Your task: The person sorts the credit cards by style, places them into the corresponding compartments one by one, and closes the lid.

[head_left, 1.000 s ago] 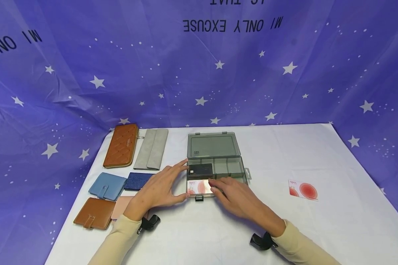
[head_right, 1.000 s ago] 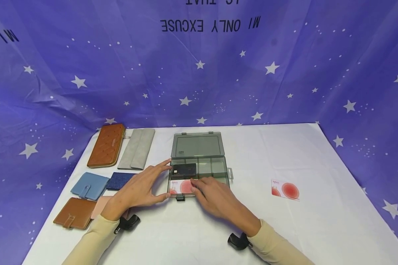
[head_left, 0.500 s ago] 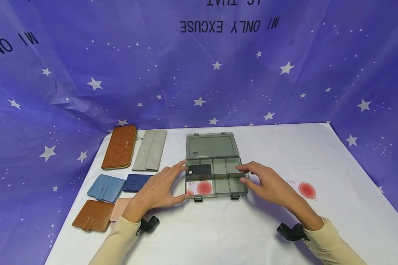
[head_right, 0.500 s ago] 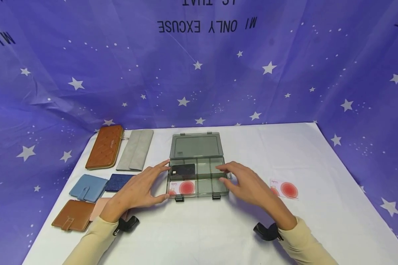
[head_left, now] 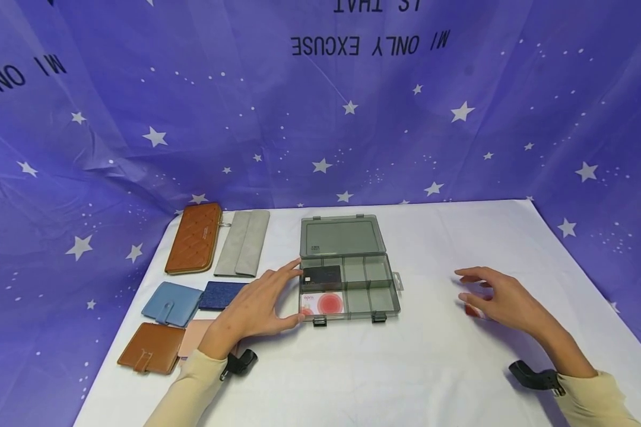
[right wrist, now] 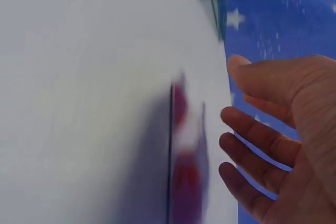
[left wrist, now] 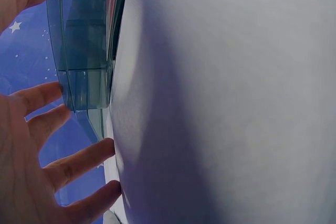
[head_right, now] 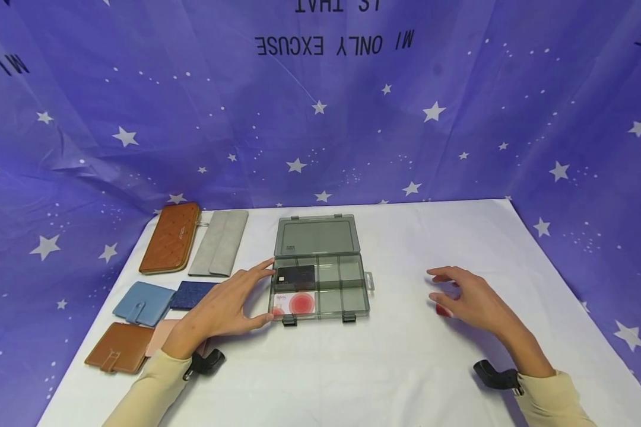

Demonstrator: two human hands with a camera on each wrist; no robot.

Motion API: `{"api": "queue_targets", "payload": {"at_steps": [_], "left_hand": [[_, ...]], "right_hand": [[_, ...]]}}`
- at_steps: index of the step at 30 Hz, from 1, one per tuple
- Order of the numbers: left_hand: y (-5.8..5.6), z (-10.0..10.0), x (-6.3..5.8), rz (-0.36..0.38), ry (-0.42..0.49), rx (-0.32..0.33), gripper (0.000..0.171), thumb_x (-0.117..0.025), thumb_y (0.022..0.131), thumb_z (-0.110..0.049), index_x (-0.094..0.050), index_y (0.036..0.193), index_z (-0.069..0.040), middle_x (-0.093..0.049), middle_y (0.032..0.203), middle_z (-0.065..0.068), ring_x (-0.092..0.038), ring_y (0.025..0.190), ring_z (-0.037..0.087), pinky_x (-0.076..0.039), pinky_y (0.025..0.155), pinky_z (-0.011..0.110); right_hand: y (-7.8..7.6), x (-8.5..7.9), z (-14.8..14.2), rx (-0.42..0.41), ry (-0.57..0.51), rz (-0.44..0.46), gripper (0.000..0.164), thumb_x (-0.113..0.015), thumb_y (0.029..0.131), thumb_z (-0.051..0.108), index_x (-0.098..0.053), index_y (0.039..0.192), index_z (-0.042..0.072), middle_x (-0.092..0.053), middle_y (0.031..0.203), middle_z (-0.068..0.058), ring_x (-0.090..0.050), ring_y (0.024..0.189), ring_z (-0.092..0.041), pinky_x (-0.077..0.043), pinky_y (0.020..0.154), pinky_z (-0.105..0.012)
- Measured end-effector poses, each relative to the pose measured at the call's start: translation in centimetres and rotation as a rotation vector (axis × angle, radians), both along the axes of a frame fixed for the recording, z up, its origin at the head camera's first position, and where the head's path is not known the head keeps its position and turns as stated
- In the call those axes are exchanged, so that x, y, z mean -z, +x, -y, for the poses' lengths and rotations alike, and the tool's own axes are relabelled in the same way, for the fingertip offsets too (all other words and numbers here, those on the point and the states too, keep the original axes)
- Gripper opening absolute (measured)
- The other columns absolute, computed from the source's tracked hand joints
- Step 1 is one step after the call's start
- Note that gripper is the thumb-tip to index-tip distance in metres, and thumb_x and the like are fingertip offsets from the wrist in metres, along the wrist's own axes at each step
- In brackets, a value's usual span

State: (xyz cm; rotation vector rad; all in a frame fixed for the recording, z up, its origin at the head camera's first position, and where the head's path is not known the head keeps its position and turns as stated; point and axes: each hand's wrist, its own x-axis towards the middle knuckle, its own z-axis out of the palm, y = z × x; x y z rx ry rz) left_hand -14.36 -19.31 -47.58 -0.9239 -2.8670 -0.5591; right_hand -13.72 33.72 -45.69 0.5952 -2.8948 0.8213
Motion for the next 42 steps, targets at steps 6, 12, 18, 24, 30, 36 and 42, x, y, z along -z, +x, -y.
{"api": "queue_targets", "payload": {"at_steps": [6,12,18,24,30,36,42], "left_hand": [[-0.1,-0.1,0.0,-0.001,-0.011,0.003,0.091,-0.073,0.090,-0.067,-0.049,0.162,-0.017,-0.032,0.176,-0.006,-0.060,0.131,0.025,-0.058,0.088,0.045],[-0.1,-0.1,-0.1,0.006,-0.009,0.002,0.092,-0.074,0.090,-0.067,-0.049,0.162,-0.016,-0.032,0.176,-0.005,-0.060,0.133,0.026,-0.059,0.087,0.046],[0.0,-0.1,-0.1,-0.004,-0.009,0.003,0.092,-0.074,0.090,-0.067,-0.049,0.162,-0.016,-0.034,0.176,-0.003,-0.060,0.131,0.026,-0.059,0.086,0.045],[0.0,0.0,-0.1,0.005,-0.004,0.003,0.091,-0.075,0.089,-0.064,-0.049,0.162,-0.016,-0.033,0.176,-0.005,-0.060,0.130,0.024,-0.058,0.090,0.044],[0.1,0.0,-0.1,0.015,-0.005,-0.001,0.091,-0.074,0.089,-0.064,-0.047,0.163,-0.018,-0.032,0.176,-0.006,-0.060,0.129,0.022,-0.058,0.084,0.042],[0.1,0.1,0.0,0.020,-0.001,-0.002,0.092,-0.074,0.090,-0.065,-0.046,0.164,-0.019,-0.030,0.177,-0.006,-0.060,0.130,0.023,-0.058,0.086,0.042],[0.0,0.1,-0.1,0.024,0.000,0.000,0.092,-0.074,0.090,-0.065,-0.046,0.164,-0.018,-0.031,0.177,-0.005,-0.059,0.132,0.023,-0.058,0.088,0.044]], "right_hand": [[0.9,1.0,-3.5,0.039,0.083,-0.030,0.055,-0.095,0.083,0.023,-0.074,0.132,0.011,-0.078,0.119,-0.008,-0.072,0.103,-0.028,-0.048,0.085,-0.013],[1.8,1.6,-6.0,0.058,0.101,0.002,0.057,-0.100,0.075,0.029,-0.078,0.125,0.012,-0.076,0.118,-0.010,-0.061,0.105,-0.004,-0.037,0.087,-0.006],[2.0,2.0,-7.4,0.027,0.128,-0.034,0.061,-0.103,0.066,0.024,-0.079,0.120,0.010,-0.076,0.116,-0.013,-0.056,0.106,0.000,-0.033,0.088,-0.007],[1.7,2.0,-7.4,0.023,0.149,-0.047,0.056,-0.104,0.062,0.022,-0.080,0.111,0.010,-0.076,0.104,-0.004,-0.060,0.098,-0.011,-0.039,0.084,-0.025],[1.8,1.8,-7.4,0.057,0.175,-0.060,0.052,-0.102,0.068,0.021,-0.079,0.114,0.015,-0.072,0.092,0.005,-0.057,0.084,-0.009,-0.045,0.071,-0.031],[1.6,1.4,-6.7,0.078,0.150,-0.051,0.037,-0.089,0.089,0.015,-0.076,0.123,0.022,-0.069,0.089,0.013,-0.055,0.081,-0.001,-0.044,0.065,-0.028],[0.8,0.5,-4.1,0.067,-0.014,0.004,0.028,-0.082,0.097,0.015,-0.076,0.121,0.029,-0.077,0.109,-0.004,-0.064,0.098,0.008,-0.046,0.080,-0.007]]}}
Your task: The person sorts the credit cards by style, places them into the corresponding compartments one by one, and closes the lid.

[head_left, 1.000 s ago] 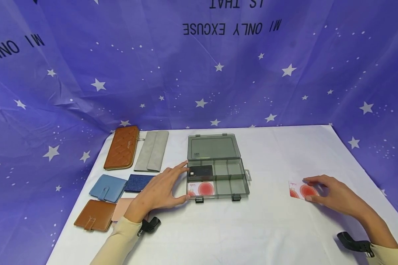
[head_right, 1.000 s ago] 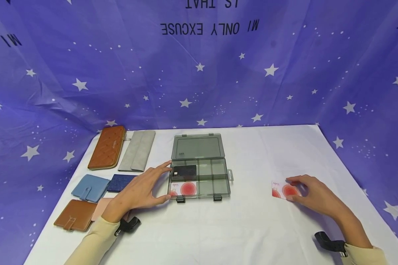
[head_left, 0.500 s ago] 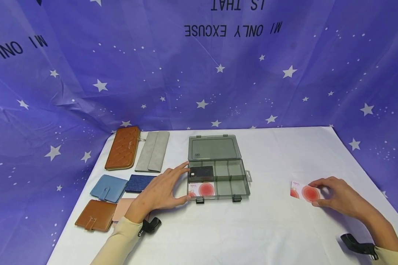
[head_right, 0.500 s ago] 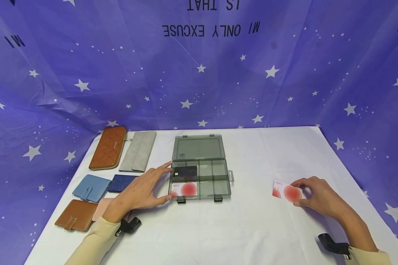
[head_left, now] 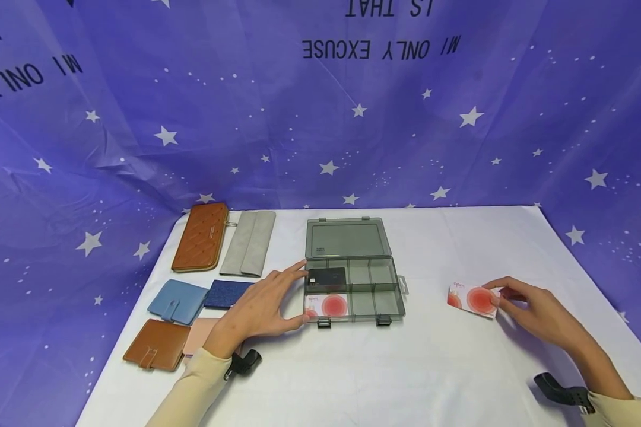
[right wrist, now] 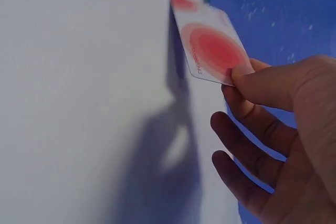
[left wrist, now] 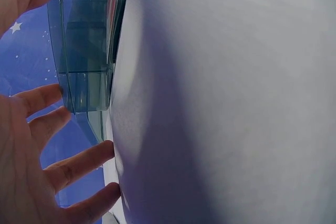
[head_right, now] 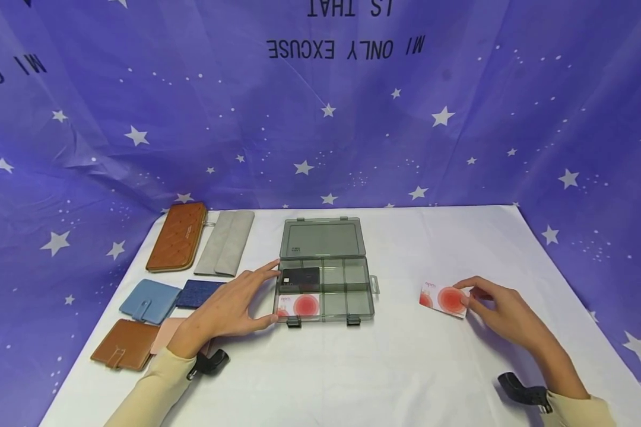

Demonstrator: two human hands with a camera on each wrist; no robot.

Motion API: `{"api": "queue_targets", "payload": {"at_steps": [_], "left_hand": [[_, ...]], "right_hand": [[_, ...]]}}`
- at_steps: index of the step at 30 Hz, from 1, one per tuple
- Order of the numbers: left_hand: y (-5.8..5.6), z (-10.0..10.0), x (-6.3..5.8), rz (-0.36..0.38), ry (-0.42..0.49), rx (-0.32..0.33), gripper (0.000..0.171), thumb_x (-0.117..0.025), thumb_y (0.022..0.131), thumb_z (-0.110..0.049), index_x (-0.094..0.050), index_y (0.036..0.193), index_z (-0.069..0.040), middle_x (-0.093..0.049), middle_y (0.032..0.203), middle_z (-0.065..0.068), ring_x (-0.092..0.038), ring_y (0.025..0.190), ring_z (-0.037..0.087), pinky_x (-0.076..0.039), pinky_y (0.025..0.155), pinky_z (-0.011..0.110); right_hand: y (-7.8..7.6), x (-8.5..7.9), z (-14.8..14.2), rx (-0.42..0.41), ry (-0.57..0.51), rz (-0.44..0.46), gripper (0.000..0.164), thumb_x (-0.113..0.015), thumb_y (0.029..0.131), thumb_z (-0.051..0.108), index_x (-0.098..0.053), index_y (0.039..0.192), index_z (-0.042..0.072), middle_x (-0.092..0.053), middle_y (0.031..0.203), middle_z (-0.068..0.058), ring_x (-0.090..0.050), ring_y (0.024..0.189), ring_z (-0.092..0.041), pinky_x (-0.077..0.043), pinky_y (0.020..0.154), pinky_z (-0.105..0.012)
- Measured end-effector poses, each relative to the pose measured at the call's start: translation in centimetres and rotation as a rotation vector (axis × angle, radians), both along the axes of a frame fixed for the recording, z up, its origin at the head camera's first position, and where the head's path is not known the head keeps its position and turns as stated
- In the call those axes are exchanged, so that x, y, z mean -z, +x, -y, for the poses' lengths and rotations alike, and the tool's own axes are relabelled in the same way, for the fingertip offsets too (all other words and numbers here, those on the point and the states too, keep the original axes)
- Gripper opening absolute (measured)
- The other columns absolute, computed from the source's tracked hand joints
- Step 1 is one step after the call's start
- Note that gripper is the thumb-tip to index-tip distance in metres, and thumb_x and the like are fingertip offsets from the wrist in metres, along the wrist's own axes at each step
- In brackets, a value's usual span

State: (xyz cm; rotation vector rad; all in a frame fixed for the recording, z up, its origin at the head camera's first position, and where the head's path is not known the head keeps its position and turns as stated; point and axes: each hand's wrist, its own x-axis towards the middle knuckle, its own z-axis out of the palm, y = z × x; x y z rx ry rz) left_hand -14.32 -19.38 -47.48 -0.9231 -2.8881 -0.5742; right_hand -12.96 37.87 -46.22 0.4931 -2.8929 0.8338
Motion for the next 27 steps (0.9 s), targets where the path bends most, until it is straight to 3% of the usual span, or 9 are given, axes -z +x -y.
{"api": "queue_targets", "payload": {"at_steps": [7,13,16,21,27], "left_hand": [[0.0,-0.1,0.0,-0.001,-0.003,0.001,0.092,-0.072,0.091,-0.067,-0.046,0.164,-0.017,-0.031,0.177,-0.005,-0.059,0.133,0.023,-0.058,0.088,0.045],[0.0,-0.1,0.1,-0.016,0.002,0.001,0.092,-0.072,0.091,-0.067,-0.047,0.163,-0.017,-0.033,0.176,-0.004,-0.060,0.131,0.022,-0.058,0.085,0.043],[0.0,-0.1,0.0,-0.015,0.005,0.002,0.092,-0.072,0.091,-0.067,-0.047,0.163,-0.017,-0.033,0.176,-0.004,-0.060,0.131,0.022,-0.058,0.085,0.043],[0.0,-0.1,0.0,-0.013,0.002,0.000,0.092,-0.073,0.090,-0.066,-0.047,0.163,-0.016,-0.033,0.176,-0.004,-0.060,0.130,0.022,-0.058,0.086,0.043],[0.0,0.0,-0.1,-0.004,0.003,-0.001,0.091,-0.074,0.089,-0.065,-0.047,0.163,-0.018,-0.033,0.176,-0.005,-0.060,0.130,0.022,-0.058,0.085,0.042]], "right_hand": [[-1.4,-1.9,4.6,-0.105,-0.166,-0.033,0.032,-0.079,0.097,0.003,-0.074,0.124,0.021,-0.076,0.109,-0.001,-0.069,0.097,0.002,-0.048,0.092,-0.006],[-2.4,-4.0,9.8,-0.178,-0.189,-0.031,0.029,-0.078,0.098,0.005,-0.075,0.121,0.023,-0.079,0.106,0.006,-0.073,0.097,-0.002,-0.051,0.092,-0.011],[-2.9,-4.6,12.5,-0.231,-0.185,-0.020,0.029,-0.077,0.099,0.004,-0.075,0.120,0.024,-0.078,0.102,0.012,-0.075,0.097,-0.006,-0.056,0.093,-0.021],[-3.6,-4.6,16.8,-0.328,-0.189,0.004,0.028,-0.077,0.098,0.005,-0.075,0.118,0.024,-0.077,0.103,0.014,-0.075,0.096,-0.009,-0.061,0.093,-0.042],[-3.2,-3.5,21.4,-0.348,-0.135,0.051,0.020,-0.079,0.099,0.016,-0.078,0.117,0.025,-0.076,0.096,0.015,-0.069,0.087,-0.004,-0.059,0.079,-0.039]]}}
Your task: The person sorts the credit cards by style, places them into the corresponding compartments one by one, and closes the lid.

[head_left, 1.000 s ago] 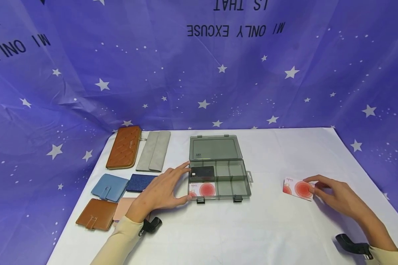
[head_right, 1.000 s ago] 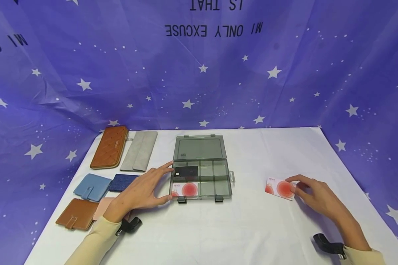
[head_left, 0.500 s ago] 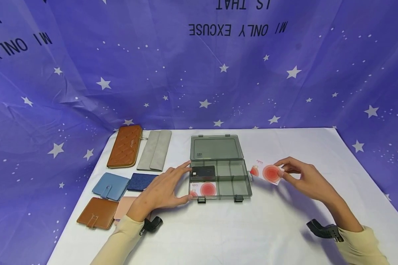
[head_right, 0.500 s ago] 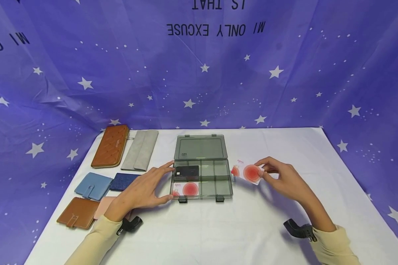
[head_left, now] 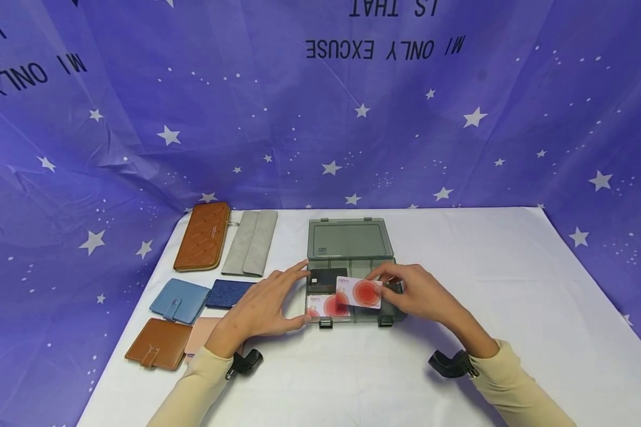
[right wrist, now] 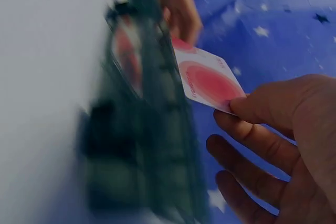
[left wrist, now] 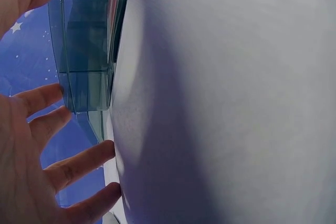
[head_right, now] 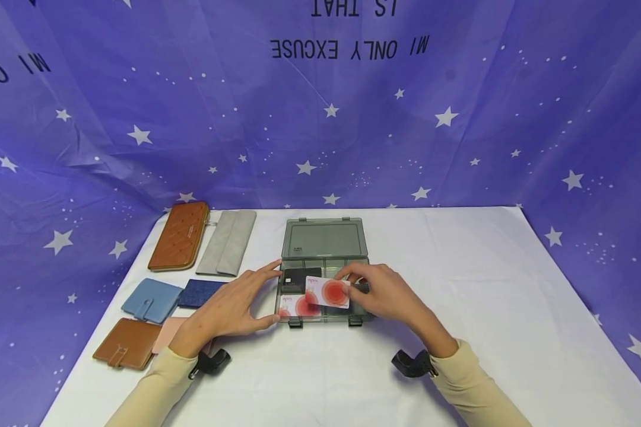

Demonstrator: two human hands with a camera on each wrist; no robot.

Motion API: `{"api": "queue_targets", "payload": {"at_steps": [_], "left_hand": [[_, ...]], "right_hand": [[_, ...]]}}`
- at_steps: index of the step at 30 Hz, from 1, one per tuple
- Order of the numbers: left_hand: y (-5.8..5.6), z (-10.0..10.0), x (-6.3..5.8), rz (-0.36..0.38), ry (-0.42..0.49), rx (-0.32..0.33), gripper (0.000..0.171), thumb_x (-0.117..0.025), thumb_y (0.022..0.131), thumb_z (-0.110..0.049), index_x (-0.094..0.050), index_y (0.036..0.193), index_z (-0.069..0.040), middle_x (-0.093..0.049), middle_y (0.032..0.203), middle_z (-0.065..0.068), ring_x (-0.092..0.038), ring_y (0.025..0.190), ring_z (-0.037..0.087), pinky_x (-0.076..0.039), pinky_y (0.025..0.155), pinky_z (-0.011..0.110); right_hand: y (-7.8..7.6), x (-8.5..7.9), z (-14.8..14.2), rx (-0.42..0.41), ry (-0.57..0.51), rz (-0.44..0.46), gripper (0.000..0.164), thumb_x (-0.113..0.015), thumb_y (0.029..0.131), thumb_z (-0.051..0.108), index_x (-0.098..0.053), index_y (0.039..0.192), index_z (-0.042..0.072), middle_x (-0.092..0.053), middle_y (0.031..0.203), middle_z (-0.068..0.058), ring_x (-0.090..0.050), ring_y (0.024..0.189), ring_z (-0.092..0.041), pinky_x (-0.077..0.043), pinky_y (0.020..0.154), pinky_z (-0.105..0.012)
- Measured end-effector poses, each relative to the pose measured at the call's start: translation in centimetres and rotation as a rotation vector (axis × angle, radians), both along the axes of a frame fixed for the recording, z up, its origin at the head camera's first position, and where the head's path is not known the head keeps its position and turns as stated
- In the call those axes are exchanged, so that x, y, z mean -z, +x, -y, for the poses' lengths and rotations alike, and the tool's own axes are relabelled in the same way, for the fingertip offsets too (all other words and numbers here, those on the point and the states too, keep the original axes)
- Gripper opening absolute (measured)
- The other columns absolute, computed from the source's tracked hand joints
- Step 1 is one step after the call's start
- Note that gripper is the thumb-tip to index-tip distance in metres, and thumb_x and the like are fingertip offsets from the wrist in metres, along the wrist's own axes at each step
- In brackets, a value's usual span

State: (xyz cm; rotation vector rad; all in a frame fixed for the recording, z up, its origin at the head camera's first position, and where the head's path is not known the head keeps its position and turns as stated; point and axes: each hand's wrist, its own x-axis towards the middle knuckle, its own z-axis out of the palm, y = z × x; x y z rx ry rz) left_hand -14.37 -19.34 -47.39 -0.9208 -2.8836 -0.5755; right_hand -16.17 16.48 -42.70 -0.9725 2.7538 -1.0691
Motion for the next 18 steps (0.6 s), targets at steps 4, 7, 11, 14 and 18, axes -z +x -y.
{"api": "queue_targets", "payload": {"at_steps": [4,7,11,14,18], "left_hand": [[0.0,0.0,0.0,-0.005,-0.006,-0.001,0.092,-0.073,0.089,-0.067,-0.047,0.163,-0.017,-0.033,0.176,-0.005,-0.060,0.130,0.022,-0.058,0.086,0.042],[-0.1,0.0,0.0,-0.007,-0.007,0.001,0.093,-0.074,0.089,-0.066,-0.047,0.163,-0.017,-0.033,0.176,-0.004,-0.060,0.130,0.021,-0.058,0.087,0.042],[-0.2,0.0,0.0,0.008,0.001,0.000,0.093,-0.075,0.089,-0.065,-0.046,0.164,-0.018,-0.032,0.176,-0.005,-0.059,0.130,0.021,-0.058,0.086,0.043],[-0.1,0.0,0.0,0.016,0.005,-0.006,0.094,-0.074,0.089,-0.067,-0.044,0.165,-0.020,-0.032,0.176,-0.007,-0.059,0.130,0.021,-0.058,0.086,0.043],[0.0,0.1,-0.1,0.032,0.004,-0.013,0.095,-0.073,0.089,-0.070,-0.043,0.166,-0.022,-0.031,0.176,-0.008,-0.059,0.132,0.022,-0.058,0.086,0.045]], "right_hand": [[0.7,1.1,2.5,-0.028,0.051,0.004,0.021,-0.077,0.100,0.016,-0.078,0.119,0.025,-0.075,0.093,0.017,-0.064,0.079,0.001,-0.054,0.072,-0.032],[1.1,1.8,3.9,-0.031,0.088,-0.025,0.022,-0.078,0.100,0.017,-0.078,0.120,0.025,-0.074,0.089,0.017,-0.062,0.074,0.004,-0.052,0.067,-0.027],[1.5,2.7,4.9,-0.005,0.113,-0.099,0.021,-0.081,0.098,0.019,-0.076,0.117,0.023,-0.073,0.084,0.016,-0.061,0.069,0.005,-0.049,0.062,-0.023],[1.6,3.4,5.2,0.008,0.136,-0.170,0.019,-0.082,0.097,0.021,-0.076,0.115,0.023,-0.072,0.082,0.016,-0.061,0.068,0.004,-0.049,0.060,-0.023],[1.7,3.9,5.4,0.017,0.189,-0.281,0.017,-0.080,0.099,0.025,-0.079,0.117,0.024,-0.077,0.091,0.012,-0.068,0.074,-0.004,-0.054,0.063,-0.029]]}}
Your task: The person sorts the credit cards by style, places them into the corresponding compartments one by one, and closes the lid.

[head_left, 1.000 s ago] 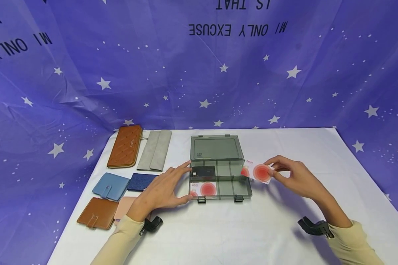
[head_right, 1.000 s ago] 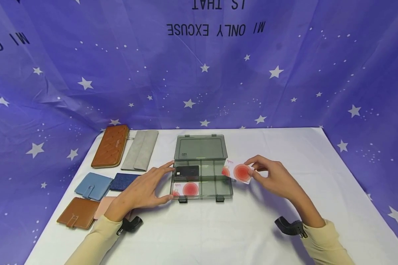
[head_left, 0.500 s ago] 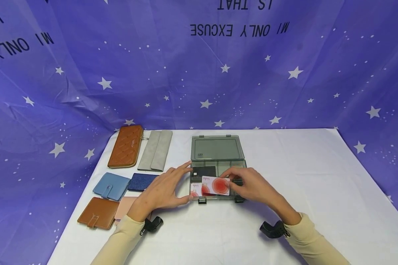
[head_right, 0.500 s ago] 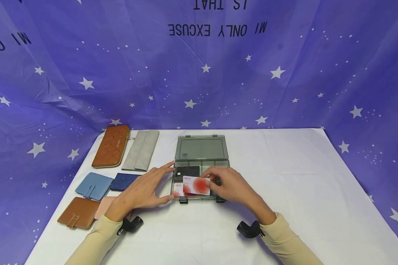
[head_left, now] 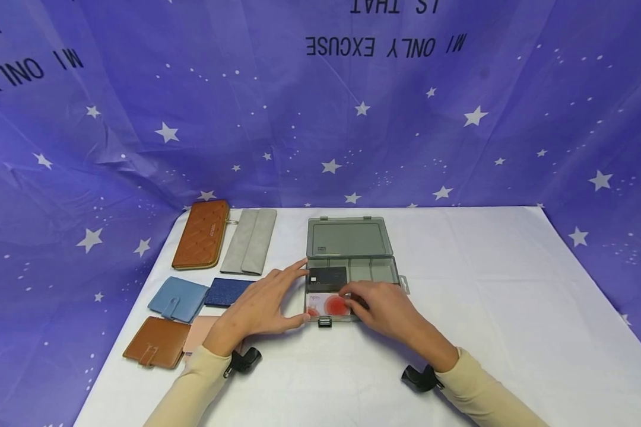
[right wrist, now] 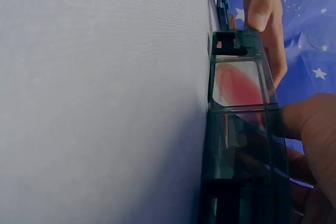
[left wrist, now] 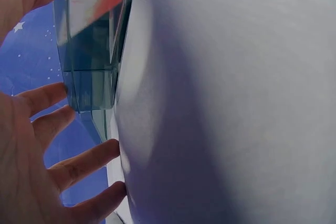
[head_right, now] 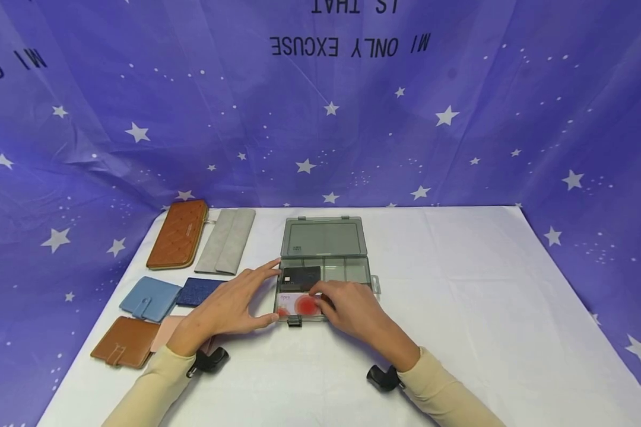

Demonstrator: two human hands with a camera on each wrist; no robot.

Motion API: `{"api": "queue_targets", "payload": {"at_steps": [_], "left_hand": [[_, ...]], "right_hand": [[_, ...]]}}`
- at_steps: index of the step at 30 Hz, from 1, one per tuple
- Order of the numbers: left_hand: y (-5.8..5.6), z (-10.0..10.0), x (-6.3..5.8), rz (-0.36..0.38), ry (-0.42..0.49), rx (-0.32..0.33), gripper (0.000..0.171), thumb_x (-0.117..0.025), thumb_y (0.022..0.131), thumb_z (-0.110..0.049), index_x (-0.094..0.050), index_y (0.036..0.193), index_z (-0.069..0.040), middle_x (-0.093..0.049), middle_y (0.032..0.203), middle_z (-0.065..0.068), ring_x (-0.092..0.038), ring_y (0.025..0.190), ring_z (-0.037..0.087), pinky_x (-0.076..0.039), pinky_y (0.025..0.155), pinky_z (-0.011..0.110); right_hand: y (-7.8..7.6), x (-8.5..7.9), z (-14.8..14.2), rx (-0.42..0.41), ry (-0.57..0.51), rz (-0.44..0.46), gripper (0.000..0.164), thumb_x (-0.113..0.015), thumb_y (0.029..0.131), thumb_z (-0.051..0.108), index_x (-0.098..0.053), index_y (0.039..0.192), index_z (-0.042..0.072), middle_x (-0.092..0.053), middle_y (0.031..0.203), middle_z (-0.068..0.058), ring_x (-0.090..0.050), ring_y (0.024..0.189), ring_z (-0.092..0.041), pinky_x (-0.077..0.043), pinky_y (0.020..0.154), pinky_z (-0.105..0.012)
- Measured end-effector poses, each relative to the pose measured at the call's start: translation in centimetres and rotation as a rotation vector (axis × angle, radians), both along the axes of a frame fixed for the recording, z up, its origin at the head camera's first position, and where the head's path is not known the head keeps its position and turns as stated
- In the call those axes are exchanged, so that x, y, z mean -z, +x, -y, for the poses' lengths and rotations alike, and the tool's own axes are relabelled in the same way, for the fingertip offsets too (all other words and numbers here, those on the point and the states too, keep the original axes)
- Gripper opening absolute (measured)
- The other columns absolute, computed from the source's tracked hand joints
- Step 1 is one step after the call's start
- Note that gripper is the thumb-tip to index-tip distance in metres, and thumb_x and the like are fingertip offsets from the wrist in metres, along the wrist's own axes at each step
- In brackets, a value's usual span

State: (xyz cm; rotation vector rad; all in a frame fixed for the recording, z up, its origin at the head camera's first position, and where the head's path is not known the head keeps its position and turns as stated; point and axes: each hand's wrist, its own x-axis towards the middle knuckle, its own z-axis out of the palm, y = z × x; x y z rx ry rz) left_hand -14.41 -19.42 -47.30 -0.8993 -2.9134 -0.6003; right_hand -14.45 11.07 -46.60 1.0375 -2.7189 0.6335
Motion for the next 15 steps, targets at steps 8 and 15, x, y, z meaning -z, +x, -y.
{"api": "queue_targets", "payload": {"at_steps": [8,15], "left_hand": [[-0.4,0.1,-1.5,0.160,0.006,0.015,0.092,-0.075,0.091,-0.067,-0.044,0.165,-0.021,-0.023,0.179,-0.004,-0.053,0.145,0.028,-0.055,0.101,0.053],[-1.6,0.1,-5.4,0.342,0.053,-0.020,0.083,-0.070,0.100,-0.059,-0.045,0.164,-0.013,-0.018,0.178,0.019,-0.051,0.147,0.042,-0.046,0.115,0.058]], "right_hand": [[0.6,0.1,0.4,-0.002,0.147,-0.105,0.027,-0.065,0.108,0.028,-0.080,0.128,0.017,-0.076,0.101,0.002,-0.075,0.084,-0.019,-0.058,0.059,-0.037],[-0.2,-2.3,-0.1,0.016,0.041,-0.087,0.028,-0.062,0.110,0.032,-0.081,0.126,0.018,-0.080,0.112,0.001,-0.077,0.089,-0.018,-0.060,0.065,-0.040]]}}
